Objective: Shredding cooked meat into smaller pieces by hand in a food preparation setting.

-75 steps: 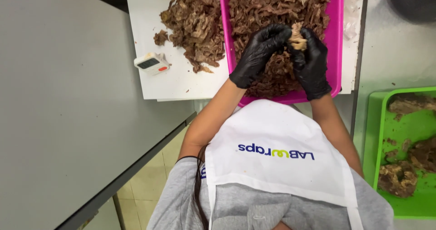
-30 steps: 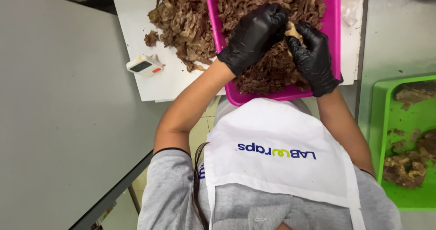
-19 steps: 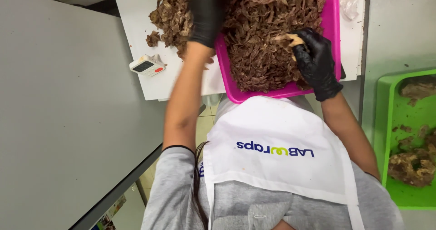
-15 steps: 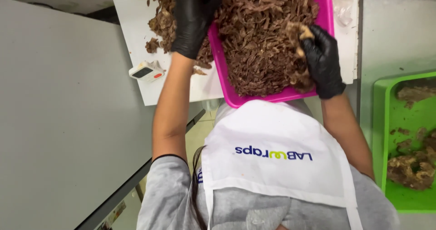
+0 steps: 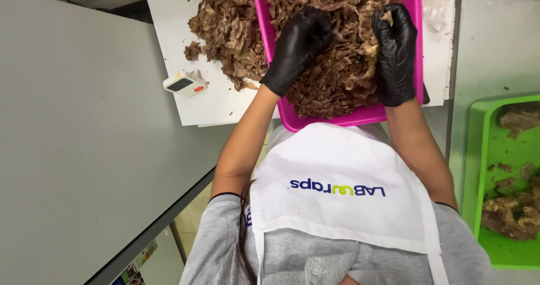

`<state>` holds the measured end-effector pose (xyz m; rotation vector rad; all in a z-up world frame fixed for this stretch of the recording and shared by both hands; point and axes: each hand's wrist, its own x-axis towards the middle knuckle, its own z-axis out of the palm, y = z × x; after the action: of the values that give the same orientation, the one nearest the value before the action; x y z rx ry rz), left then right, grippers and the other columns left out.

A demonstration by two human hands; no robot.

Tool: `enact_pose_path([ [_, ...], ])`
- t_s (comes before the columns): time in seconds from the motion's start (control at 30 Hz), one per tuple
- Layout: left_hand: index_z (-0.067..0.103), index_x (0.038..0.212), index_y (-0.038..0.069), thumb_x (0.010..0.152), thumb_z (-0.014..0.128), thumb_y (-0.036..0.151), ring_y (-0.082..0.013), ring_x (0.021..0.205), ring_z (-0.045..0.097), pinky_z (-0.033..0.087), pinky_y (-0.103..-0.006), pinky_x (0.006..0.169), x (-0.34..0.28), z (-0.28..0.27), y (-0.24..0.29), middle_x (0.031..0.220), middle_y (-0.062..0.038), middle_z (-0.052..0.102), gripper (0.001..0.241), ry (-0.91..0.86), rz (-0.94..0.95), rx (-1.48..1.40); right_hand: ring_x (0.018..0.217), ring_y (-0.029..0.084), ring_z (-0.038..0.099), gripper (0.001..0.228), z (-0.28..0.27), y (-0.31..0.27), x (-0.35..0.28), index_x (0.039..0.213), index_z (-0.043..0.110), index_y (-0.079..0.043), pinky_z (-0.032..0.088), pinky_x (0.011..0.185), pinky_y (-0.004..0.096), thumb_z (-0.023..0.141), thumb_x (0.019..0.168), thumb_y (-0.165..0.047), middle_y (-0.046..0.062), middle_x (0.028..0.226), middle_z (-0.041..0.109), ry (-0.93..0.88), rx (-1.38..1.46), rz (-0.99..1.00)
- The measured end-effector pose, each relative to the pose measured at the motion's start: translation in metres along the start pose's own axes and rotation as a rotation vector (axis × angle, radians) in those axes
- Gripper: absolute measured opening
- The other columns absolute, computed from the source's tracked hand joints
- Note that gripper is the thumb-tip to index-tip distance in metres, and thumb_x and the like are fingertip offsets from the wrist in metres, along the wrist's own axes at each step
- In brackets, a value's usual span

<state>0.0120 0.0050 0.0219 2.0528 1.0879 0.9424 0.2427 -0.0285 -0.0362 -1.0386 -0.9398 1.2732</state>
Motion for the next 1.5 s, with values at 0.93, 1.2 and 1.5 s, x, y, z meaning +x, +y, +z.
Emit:
enact_pose_path([
  [0.93,0.070,0.131,-0.004,0.105,0.062,0.034,-0.0221,0.112,0.071,0.060,-0.0379,0.101,-0.005,0.044,0.021,0.122,-0.013,0.074,0.047,0.184,-0.410,-0.877,0.104,0.009,0.060,0.007,0.040,-0.034,-0.015,0.113,0.063,-0.006,0.051,0.094,0.028,0.068,0.112,-0.011,-0.001,0.105,0.064,0.031,-0.153,-0.052],
  [1.2,0.079,0.112,0.009,0.096,0.071,0.016,-0.0151,0.098,0.080,0.066,-0.0296,0.093,-0.003,0.033,-0.010,0.106,-0.003,0.080,0.018,0.264,-0.235,-0.071,0.107,0.012,0.060,0.010,0.039,-0.046,-0.018,0.109,0.061,-0.007,0.051,0.100,0.031,0.068,0.113,-0.013,-0.001,0.106,0.063,0.023,-0.260,-0.071],
  [1.5,0.070,0.124,0.008,0.101,0.060,0.045,-0.0143,0.114,0.070,0.058,-0.0313,0.101,-0.010,0.037,0.036,0.124,-0.006,0.070,0.045,0.183,-0.473,-1.467,0.105,0.009,0.054,0.011,0.044,-0.046,-0.022,0.112,0.057,-0.010,0.048,0.099,0.028,0.066,0.117,-0.014,-0.002,0.104,0.057,0.054,-0.183,-0.070],
])
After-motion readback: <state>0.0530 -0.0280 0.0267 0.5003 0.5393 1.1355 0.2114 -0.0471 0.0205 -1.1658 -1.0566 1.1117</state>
